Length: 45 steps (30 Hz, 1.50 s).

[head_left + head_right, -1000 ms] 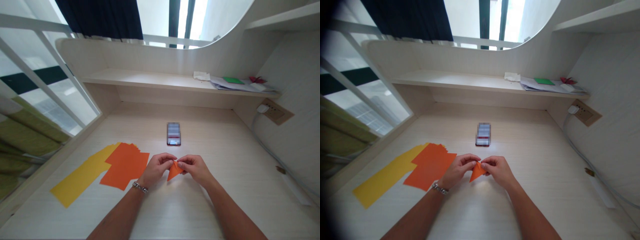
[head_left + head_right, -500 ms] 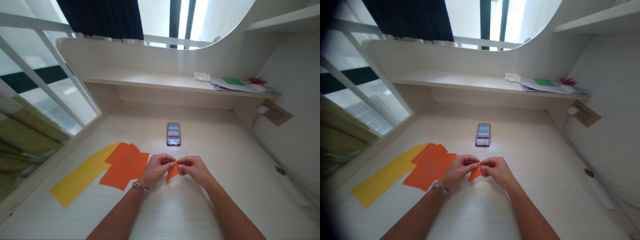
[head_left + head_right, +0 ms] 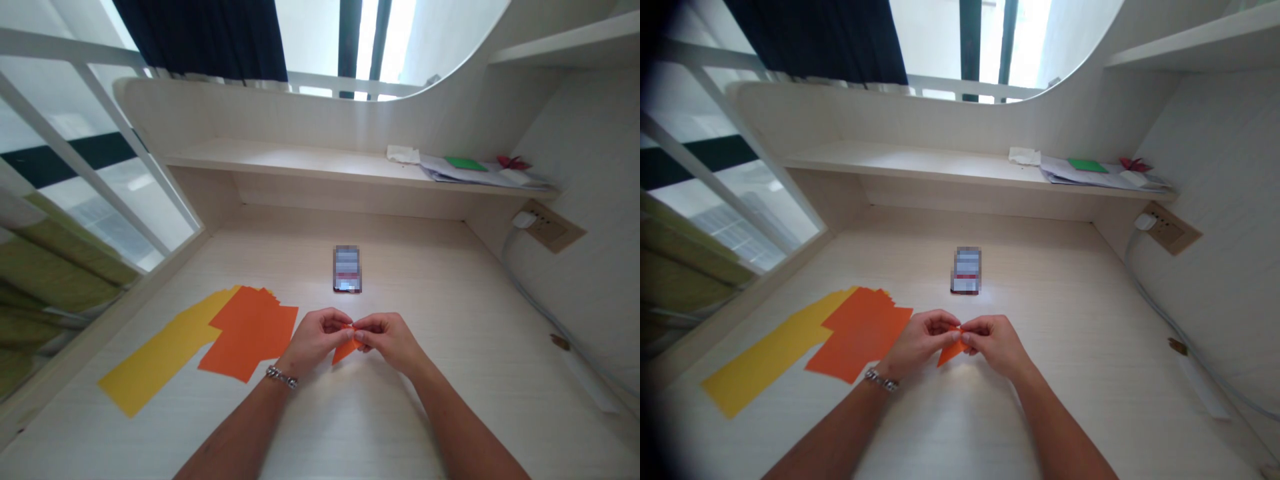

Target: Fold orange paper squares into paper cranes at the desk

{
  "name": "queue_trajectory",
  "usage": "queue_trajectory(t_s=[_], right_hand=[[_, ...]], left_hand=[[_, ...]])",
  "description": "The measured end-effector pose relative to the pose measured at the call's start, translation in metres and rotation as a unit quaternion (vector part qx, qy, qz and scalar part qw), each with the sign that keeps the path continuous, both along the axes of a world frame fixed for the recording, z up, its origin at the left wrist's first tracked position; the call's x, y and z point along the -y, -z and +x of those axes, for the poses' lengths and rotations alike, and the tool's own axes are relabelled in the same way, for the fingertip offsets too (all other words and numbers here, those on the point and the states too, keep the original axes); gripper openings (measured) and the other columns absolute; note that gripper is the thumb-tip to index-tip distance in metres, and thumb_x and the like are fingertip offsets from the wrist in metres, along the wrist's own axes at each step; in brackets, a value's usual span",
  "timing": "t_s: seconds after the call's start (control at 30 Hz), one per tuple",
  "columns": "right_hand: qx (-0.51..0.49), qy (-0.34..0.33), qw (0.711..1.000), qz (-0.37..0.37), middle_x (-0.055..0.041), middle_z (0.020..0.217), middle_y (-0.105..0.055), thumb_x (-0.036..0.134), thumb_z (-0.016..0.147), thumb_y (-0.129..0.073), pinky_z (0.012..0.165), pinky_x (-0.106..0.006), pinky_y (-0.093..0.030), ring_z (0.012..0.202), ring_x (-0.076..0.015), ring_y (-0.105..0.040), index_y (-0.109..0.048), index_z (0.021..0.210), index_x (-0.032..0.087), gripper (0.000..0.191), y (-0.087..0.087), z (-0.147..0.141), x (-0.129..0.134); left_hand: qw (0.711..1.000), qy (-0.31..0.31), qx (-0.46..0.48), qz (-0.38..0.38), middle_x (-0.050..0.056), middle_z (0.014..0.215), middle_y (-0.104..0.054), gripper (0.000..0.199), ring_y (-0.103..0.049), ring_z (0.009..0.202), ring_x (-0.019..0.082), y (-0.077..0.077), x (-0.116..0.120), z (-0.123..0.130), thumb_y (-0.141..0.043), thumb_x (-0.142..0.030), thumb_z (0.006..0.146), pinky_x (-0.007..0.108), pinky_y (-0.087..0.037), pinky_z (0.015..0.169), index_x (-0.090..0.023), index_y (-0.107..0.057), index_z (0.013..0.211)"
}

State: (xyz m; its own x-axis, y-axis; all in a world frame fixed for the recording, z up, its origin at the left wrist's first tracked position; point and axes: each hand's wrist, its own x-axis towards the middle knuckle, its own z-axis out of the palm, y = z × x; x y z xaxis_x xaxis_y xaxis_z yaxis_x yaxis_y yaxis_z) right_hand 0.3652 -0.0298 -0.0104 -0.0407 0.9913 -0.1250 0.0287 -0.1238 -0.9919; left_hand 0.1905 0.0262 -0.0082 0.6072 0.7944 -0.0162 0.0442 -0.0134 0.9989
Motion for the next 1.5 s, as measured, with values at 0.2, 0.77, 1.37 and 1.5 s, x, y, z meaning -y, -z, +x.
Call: queue_trajectory(t_s=[0.2,0.77,1.37,1.5], right_hand=[[-0.025,0.055,0.998,0.018,-0.0055,0.069,-0.07,0.033,0.061,-0.078,0.058,-0.029,-0.052,0.06,-0.0162,-0.064,-0.071,0.086,0.014,0.032,0.0,0.001,0.0],[-0.061,0.12,0.99,0.051,-0.0058,0.071,-0.071,0.025,0.062,-0.078,0.064,-0.031,-0.053,0.066,-0.019,-0.066,-0.066,0.084,0.015,0.027,-0.002,-0.004,0.001],[-0.073,0.081,0.993,0.053,-0.0032,0.062,-0.068,0.032,0.072,-0.071,0.054,-0.028,-0.053,0.055,-0.0156,-0.065,-0.064,0.084,0.014,0.022,-0.007,0.002,0.0],[-0.087,0.116,0.988,0.052,-0.0066,0.073,-0.071,0.037,0.077,-0.066,0.057,-0.029,-0.054,0.059,-0.0156,-0.065,-0.064,0.09,0.014,0.026,-0.006,0.006,-0.002]], left_hand=[[0.999,-0.045,0.014,-0.009,0.008,0.082,-0.069,0.025,-0.065,0.075,0.017,0.005,-0.003,-0.001,-0.069,-0.03,0.072,0.028,-0.051,0.068,-0.012,-0.064,0.09],[0.997,-0.044,-0.044,0.042,0.008,0.082,-0.072,0.022,-0.063,0.074,0.018,-0.009,0.0,0.003,-0.065,-0.033,0.076,0.026,-0.049,0.067,-0.013,-0.071,0.083],[0.997,-0.029,-0.061,0.028,0.006,0.072,-0.07,0.024,-0.059,0.067,0.016,-0.011,0.002,0.003,-0.064,-0.035,0.076,0.024,-0.044,0.061,-0.012,-0.072,0.075],[0.998,-0.043,-0.04,-0.016,0.006,0.071,-0.069,0.023,-0.058,0.065,0.015,-0.008,0.0,0.002,-0.066,-0.034,0.074,0.024,-0.043,0.061,-0.012,-0.071,0.075]])
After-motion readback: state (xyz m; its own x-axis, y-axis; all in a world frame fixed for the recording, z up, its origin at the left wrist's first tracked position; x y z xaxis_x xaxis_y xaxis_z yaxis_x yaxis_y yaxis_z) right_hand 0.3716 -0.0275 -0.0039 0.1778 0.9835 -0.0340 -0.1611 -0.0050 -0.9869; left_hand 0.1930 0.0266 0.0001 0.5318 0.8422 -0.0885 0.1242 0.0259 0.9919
